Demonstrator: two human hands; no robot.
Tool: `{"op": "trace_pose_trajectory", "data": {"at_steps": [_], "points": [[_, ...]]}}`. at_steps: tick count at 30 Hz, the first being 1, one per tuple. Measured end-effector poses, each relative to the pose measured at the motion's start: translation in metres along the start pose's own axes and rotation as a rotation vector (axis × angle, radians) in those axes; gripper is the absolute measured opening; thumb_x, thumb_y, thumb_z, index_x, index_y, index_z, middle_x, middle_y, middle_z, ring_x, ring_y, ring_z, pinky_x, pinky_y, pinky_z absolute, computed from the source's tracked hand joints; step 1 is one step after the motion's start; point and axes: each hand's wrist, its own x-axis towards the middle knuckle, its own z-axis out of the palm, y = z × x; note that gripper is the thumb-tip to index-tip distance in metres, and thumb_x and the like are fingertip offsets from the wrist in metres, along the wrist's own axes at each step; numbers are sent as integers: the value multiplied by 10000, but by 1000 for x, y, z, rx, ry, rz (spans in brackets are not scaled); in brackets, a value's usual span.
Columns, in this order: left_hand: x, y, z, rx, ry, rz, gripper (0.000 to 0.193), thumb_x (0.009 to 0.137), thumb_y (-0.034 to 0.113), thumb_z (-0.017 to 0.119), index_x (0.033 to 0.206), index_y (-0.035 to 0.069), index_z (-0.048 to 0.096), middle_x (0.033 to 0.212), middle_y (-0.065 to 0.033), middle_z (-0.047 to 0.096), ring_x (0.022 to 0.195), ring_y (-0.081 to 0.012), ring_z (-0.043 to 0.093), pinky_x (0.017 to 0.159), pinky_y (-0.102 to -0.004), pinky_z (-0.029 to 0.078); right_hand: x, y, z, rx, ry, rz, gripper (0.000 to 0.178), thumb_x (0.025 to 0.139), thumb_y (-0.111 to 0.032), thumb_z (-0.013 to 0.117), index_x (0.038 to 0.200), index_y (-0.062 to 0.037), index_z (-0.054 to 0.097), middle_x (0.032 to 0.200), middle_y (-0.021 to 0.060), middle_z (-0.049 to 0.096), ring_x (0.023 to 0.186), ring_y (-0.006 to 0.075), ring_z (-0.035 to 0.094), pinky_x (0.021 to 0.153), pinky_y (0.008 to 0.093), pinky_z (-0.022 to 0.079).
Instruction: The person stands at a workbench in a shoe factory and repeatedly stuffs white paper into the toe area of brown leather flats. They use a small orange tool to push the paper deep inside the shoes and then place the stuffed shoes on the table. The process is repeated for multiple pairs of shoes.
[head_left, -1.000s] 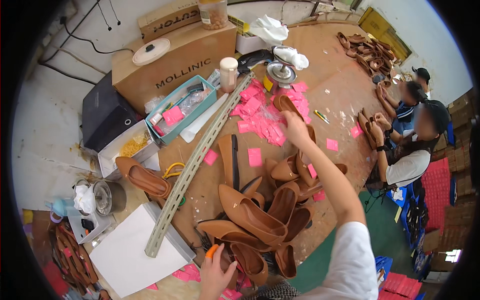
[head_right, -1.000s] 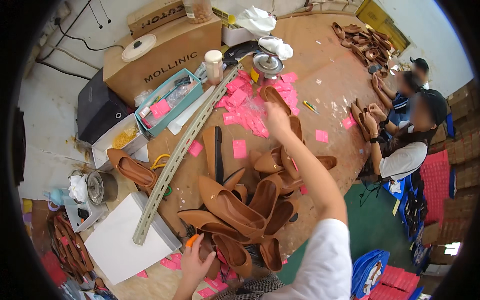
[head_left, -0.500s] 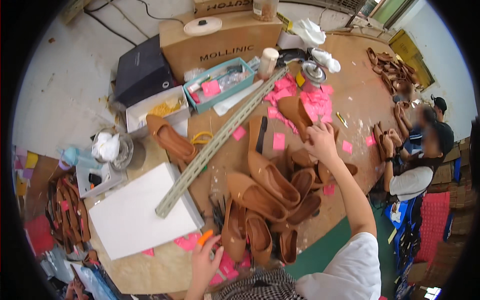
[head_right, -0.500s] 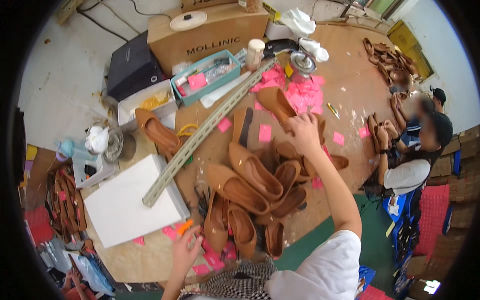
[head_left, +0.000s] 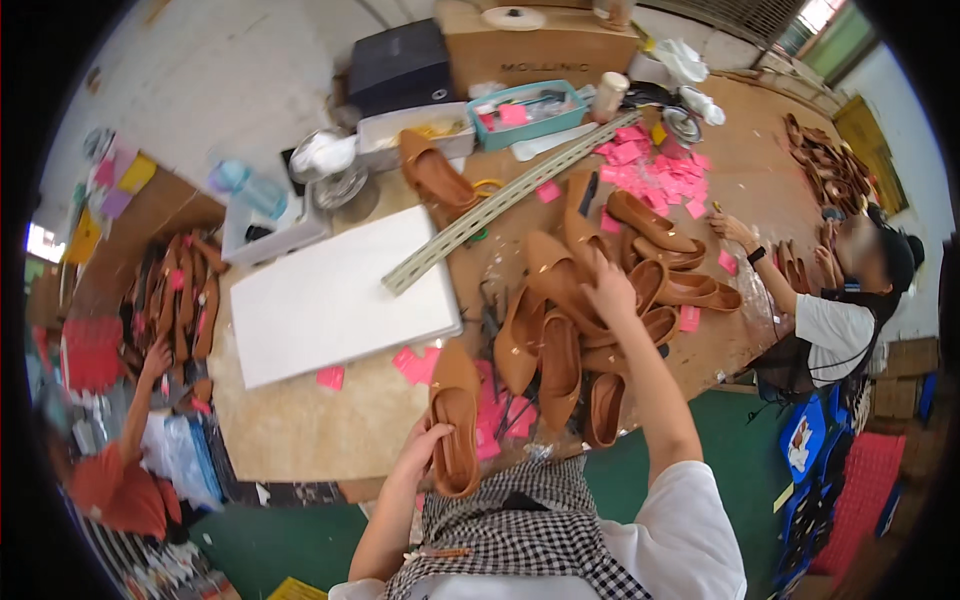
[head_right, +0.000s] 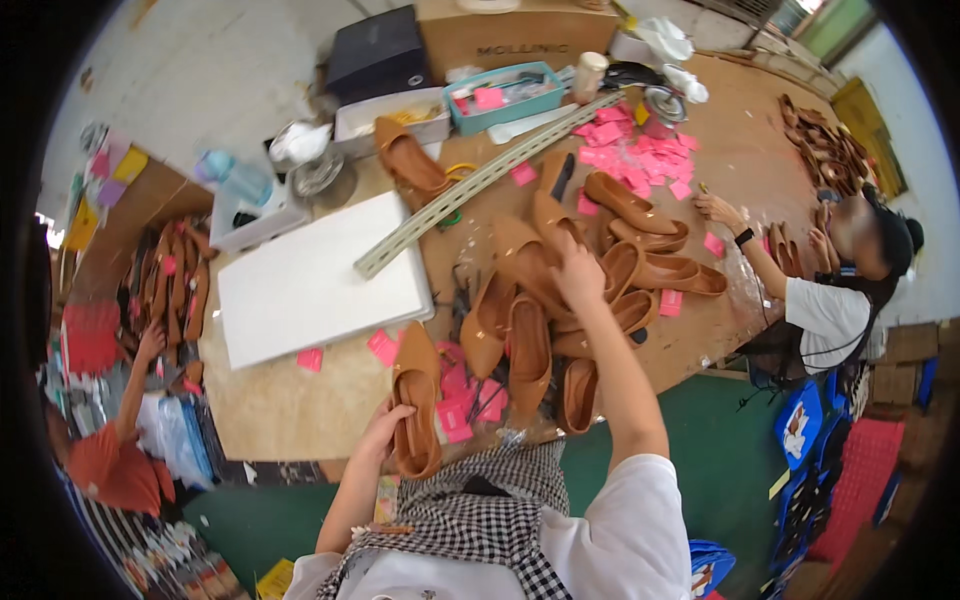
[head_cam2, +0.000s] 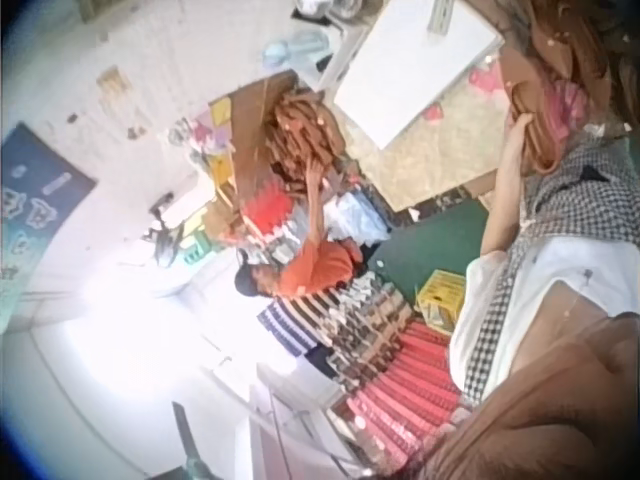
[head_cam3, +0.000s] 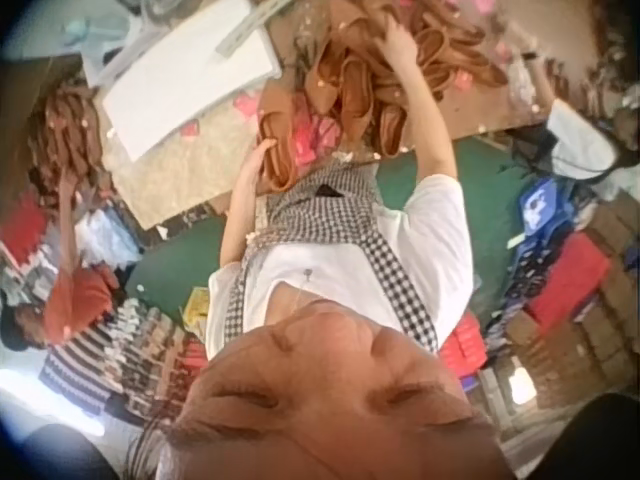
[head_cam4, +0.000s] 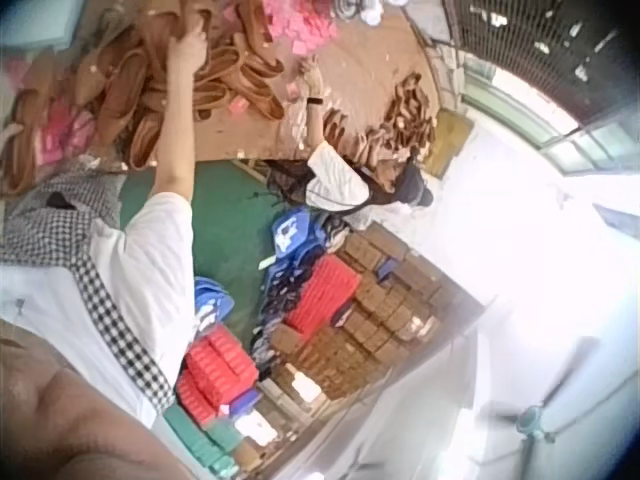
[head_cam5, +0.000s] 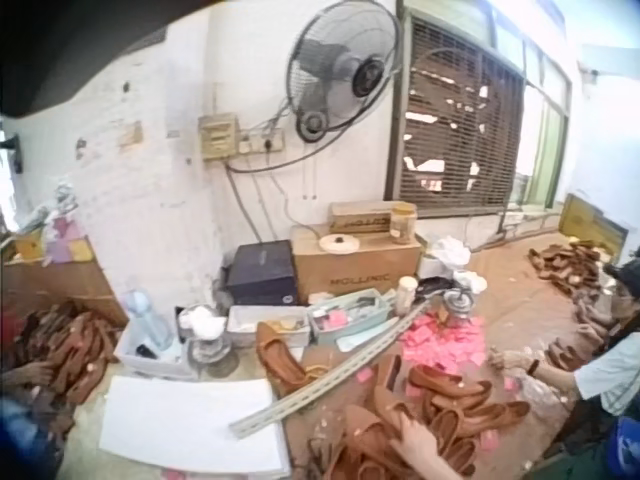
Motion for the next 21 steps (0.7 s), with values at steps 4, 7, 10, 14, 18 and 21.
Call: {"op": "trace_pose_trajectory", "data": {"at_steps": [4,7,10,14,18,21], "points": [[-30,-48,-63,-124,266,169,566,867,109,615,1409,90,455,1165,-78,620,1017,-197,647,822,-332,558,-6,14,-5,51,22,-205,392,855,-195,696,1201,-36,607,1054,222,653,972,410,634,837,489,518],[-54,-70,-100,-189,436,183,487,878,136,603,1348,83,483,1124,-61,605,956,-183,649,771,-320,557,-34,-37,-49,216,15,-317,320,848,-140,686,1145,-31,643,1027,225,660,969,404,644,823,451,527],[-72,-84,-124,-282,557,161,469,880,164,607,1330,97,492,1086,-54,601,926,-180,650,721,-313,561,-94,-111,-70,227,-325,-406,308,824,-106,690,1120,-27,660,1026,214,671,968,387,659,807,422,543],[-73,-103,-160,-272,695,40,489,901,259,594,1362,139,484,1162,-63,600,1050,-205,613,762,-367,552,-191,-209,12,456,-485,-522,325,836,-110,657,1154,-49,628,1025,194,661,902,390,657,765,457,548],[-50,-131,-201,-256,723,236,457,903,260,571,1327,104,502,1159,-67,606,1050,-201,617,849,-371,530,-246,-265,136,435,-665,-410,534,879,-205,650,1335,20,485,1117,255,612,885,428,647,773,473,547],[-40,-116,-220,278,812,244,670,903,376,641,1438,47,406,1265,-224,522,1176,-328,541,1004,-432,448,-265,-267,185,429,-765,-471,636,892,-246,653,1399,45,402,1204,274,546,880,443,643,759,485,551]]}}
